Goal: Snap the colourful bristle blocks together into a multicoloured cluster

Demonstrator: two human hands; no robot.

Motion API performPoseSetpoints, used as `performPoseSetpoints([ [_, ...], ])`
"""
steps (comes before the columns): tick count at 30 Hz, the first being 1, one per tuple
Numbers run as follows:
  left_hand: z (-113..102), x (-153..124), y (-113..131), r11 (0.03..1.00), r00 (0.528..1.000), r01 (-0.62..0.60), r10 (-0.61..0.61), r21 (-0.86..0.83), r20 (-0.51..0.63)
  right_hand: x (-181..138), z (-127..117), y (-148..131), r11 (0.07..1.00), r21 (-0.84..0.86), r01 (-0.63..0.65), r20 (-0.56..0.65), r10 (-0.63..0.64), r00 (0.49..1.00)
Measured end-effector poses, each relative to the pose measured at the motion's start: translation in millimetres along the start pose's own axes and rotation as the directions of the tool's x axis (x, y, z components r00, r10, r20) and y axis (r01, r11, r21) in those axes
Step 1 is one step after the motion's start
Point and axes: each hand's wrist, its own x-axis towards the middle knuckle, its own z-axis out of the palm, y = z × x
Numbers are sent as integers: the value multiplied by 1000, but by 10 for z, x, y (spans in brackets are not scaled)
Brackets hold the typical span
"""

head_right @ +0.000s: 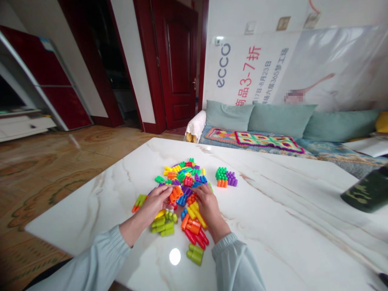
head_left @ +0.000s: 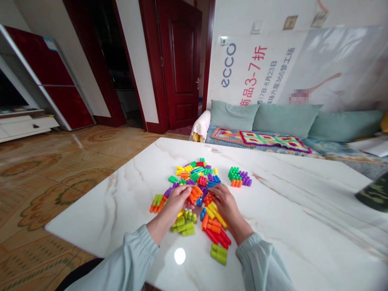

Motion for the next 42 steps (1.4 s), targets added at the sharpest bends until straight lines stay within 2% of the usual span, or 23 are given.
performPoseSetpoints([
  [5,8,0,-5,995,999,44,-41,-95,29,-46,-21,-46,982,102,-160,-98,170,981],
  [9,-2,-12,-10,998,997,21,-17,-56,72,-100,-191,26,932,175,-318,-219,352,910],
  [12,-16,2,-45,1000,998,-15,16,-16,57,-160,-386,207,899,30,-437,-393,413,822],
  [14,-24,17,-73,1000,998,-24,24,-11,55,-204,-485,331,851,-103,-514,-458,419,784],
  [17,-33,34,-101,999,997,-31,32,-14,65,-251,-525,444,786,-196,-586,-431,467,772],
  [21,-42,35,-102,999,996,-38,38,-11,78,-256,-459,464,764,-202,-612,-382,514,768],
  [25,-42,28,-91,999,996,-40,41,-5,79,-236,-453,432,716,-159,-680,-423,573,702],
  [29,-42,26,-95,999,996,-38,38,-1,78,-212,-507,340,596,-241,-766,-363,677,640],
  [31,-45,27,-102,999,996,-38,38,0,85,-199,-521,267,561,-326,-761,-313,695,647],
  [33,-48,28,-107,999,995,-37,37,0,92,-193,-513,202,564,-380,-733,-263,694,670],
  [38,-49,27,-99,999,996,-39,38,12,81,-218,-421,202,674,-395,-624,-206,597,775],
  [42,-52,28,-93,999,996,-38,36,23,87,-241,-365,287,702,-405,-586,-205,555,806],
])
